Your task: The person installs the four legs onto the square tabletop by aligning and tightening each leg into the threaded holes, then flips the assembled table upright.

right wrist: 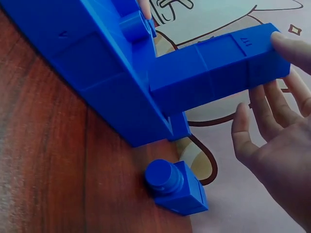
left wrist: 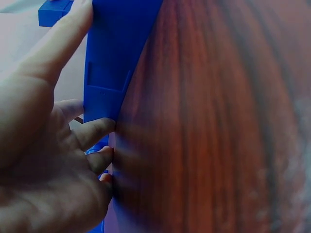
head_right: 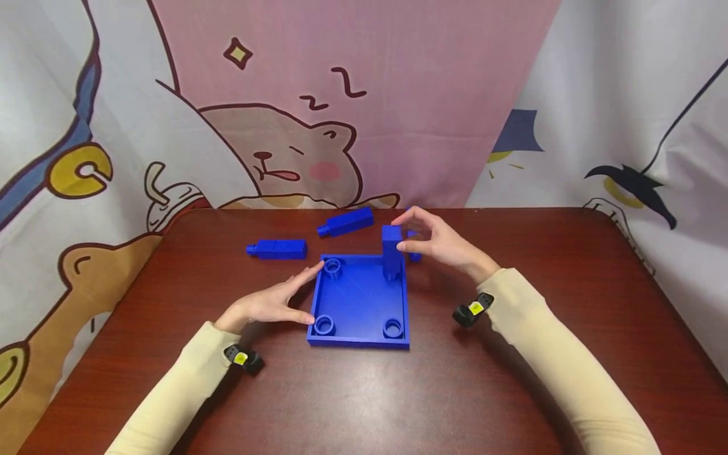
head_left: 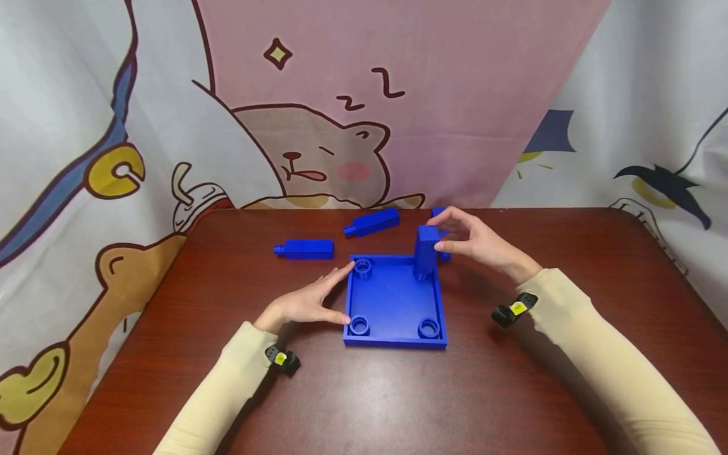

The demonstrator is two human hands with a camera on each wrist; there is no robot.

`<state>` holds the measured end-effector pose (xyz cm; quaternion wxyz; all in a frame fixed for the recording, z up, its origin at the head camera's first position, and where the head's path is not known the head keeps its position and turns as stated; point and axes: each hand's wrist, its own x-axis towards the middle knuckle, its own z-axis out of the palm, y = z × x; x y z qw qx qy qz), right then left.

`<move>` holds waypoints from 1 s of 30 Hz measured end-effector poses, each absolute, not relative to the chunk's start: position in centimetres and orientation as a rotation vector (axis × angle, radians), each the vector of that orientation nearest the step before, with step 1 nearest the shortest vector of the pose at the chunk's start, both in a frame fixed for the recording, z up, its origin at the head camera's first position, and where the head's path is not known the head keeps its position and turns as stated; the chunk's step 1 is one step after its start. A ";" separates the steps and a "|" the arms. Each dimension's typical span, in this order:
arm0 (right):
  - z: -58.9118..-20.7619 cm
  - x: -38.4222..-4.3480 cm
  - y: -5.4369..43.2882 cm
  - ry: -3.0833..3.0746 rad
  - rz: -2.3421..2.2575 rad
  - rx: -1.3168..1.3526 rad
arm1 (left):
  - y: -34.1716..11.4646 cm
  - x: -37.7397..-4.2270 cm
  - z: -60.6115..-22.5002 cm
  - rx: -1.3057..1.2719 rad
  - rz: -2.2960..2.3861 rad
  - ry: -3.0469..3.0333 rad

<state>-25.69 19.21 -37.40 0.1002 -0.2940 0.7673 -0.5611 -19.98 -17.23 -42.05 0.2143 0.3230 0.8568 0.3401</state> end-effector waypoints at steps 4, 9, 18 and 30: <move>-37.7 -25.4 19.1 2.269 -1.738 -0.879 | -17.2 -20.0 -42.1 0.886 0.935 2.381; -37.8 -25.2 18.9 2.278 -1.753 -0.892 | -17.2 -20.1 -42.2 0.872 0.931 2.378; -36.0 -26.1 19.4 2.222 -1.546 -0.998 | -17.4 -20.1 -42.0 0.875 0.926 2.376; -35.0 -27.3 19.4 2.044 -1.307 -1.073 | -17.3 -20.2 -42.2 0.870 0.925 2.373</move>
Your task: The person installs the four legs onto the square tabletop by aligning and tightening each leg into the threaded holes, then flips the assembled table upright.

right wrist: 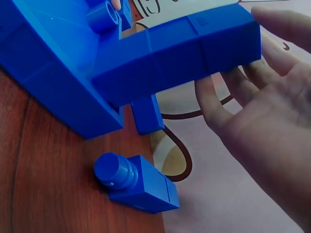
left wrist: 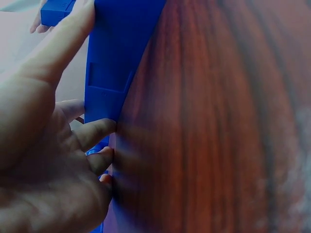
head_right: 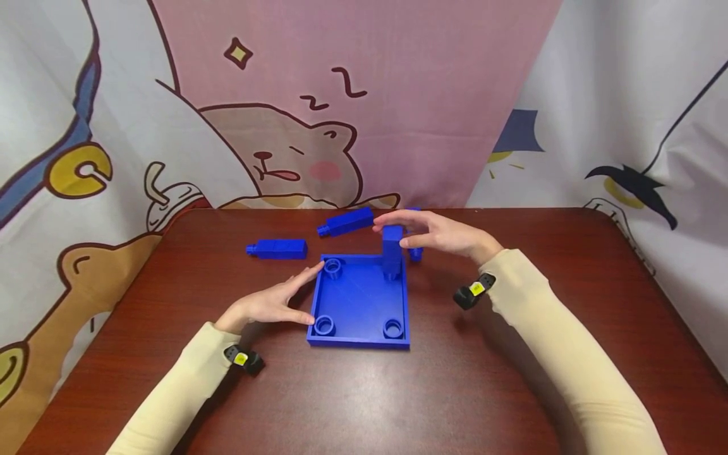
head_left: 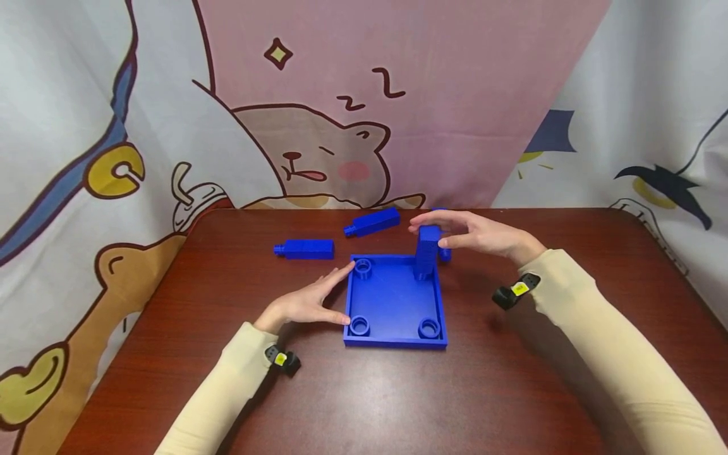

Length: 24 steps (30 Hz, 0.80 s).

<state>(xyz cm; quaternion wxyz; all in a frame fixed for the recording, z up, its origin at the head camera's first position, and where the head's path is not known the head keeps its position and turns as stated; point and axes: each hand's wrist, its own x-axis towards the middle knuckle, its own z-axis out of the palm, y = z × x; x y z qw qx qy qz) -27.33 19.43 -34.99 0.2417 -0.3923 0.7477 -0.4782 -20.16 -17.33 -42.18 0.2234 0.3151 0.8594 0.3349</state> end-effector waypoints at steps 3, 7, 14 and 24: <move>-35.0 -27.5 19.6 2.025 -1.297 -1.082 | -17.3 -20.1 -42.2 0.876 0.926 2.368; -35.1 -27.5 19.9 2.041 -1.288 -1.087 | -17.4 -20.1 -42.2 0.883 0.931 2.372; -35.4 -27.4 19.9 2.075 -1.284 -1.064 | -17.3 -20.1 -42.2 0.871 0.932 2.370; -36.1 -26.8 19.3 2.276 -1.460 -0.862 | -17.3 -20.2 -42.3 0.879 0.936 2.369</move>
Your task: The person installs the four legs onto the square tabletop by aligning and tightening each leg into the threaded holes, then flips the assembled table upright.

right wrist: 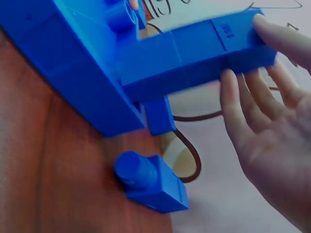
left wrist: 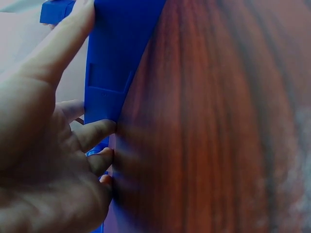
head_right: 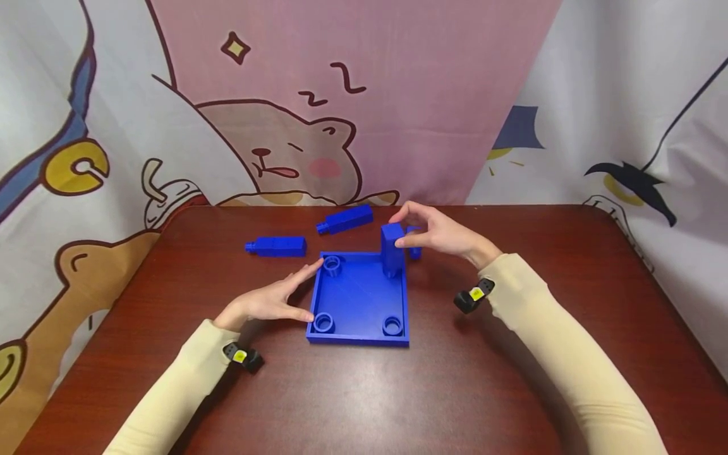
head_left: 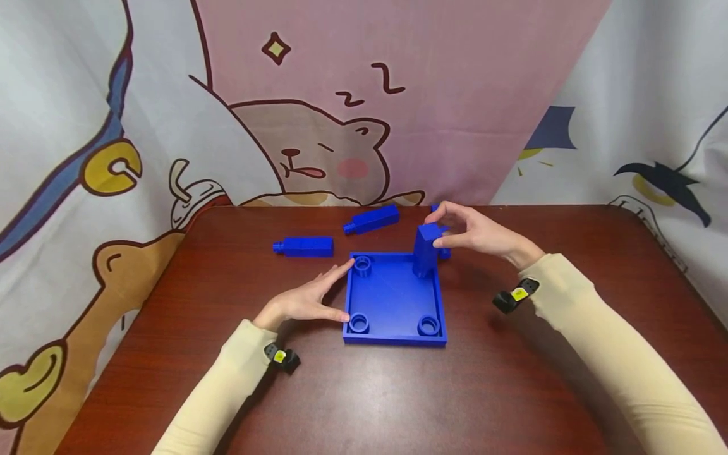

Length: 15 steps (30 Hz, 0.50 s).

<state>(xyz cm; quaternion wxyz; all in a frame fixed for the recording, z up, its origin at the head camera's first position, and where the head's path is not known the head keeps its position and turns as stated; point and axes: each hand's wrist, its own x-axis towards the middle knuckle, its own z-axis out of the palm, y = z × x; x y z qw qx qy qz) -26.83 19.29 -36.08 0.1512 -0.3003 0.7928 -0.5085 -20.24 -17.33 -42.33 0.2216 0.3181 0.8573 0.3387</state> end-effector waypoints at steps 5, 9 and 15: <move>-36.8 -25.9 18.6 2.373 -1.567 -0.843 | -17.3 -20.3 -42.2 0.891 0.938 2.364; -37.3 -25.1 18.0 2.473 -1.651 -0.822 | -17.3 -20.2 -42.2 0.895 0.945 2.370; -36.1 -23.0 16.8 2.659 -1.686 -0.753 | -17.2 -20.1 -42.4 0.918 0.961 2.383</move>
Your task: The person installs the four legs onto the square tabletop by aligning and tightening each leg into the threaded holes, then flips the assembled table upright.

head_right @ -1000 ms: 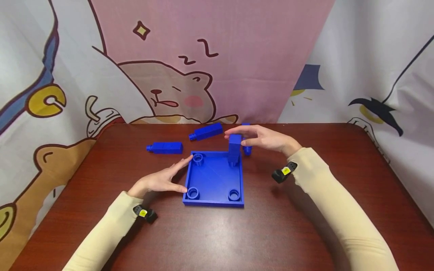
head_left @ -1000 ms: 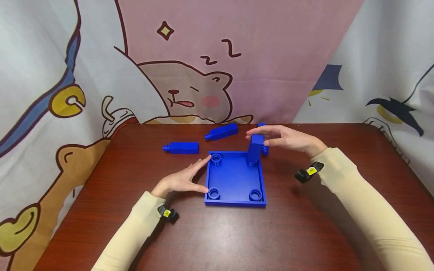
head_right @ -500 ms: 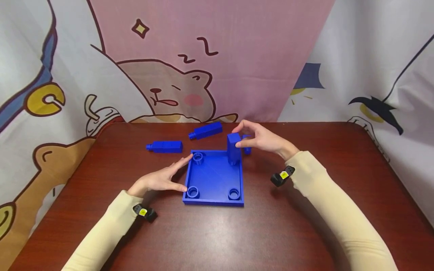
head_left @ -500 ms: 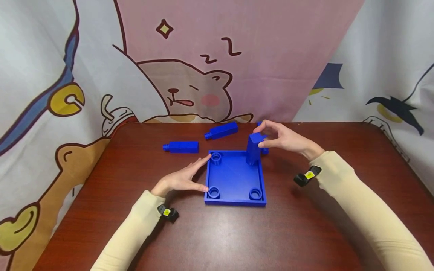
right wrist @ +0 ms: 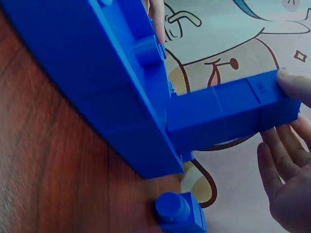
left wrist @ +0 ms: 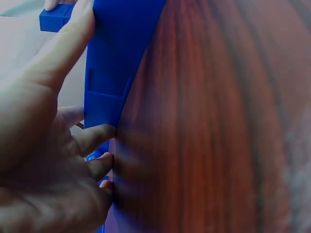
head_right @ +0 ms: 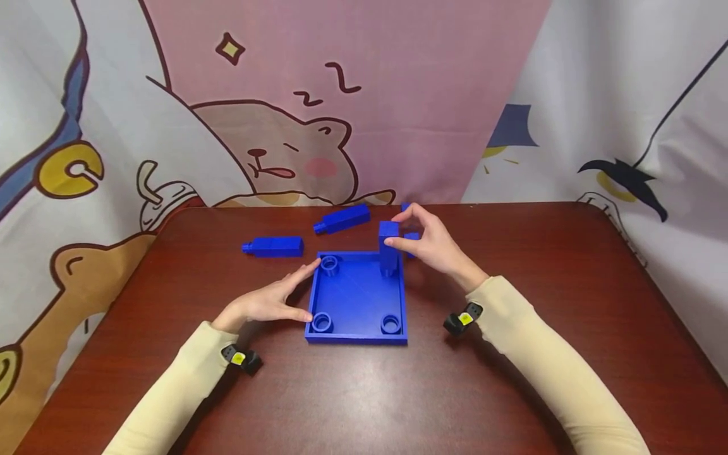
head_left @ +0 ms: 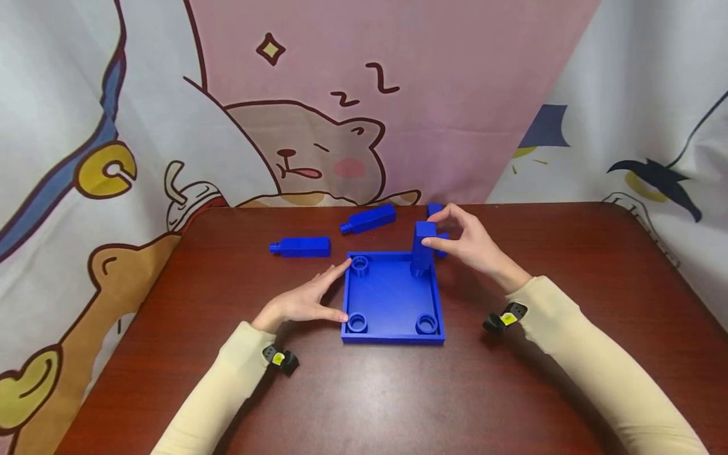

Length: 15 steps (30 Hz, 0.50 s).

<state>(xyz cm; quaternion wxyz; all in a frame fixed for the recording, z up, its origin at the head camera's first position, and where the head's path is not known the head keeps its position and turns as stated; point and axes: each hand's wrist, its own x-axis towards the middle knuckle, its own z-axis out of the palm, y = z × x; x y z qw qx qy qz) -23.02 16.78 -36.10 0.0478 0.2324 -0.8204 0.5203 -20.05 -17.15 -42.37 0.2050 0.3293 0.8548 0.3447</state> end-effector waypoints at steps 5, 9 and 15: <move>-34.9 -21.7 15.8 -2.451 1.635 0.631 | -17.1 -19.9 -42.5 0.922 0.972 2.400; -34.9 -21.5 15.6 -2.422 1.646 0.585 | -17.0 -19.8 -42.4 0.916 0.964 2.415; -34.8 -21.3 15.6 -2.412 1.612 0.548 | -16.9 -19.7 -42.0 0.924 0.957 2.418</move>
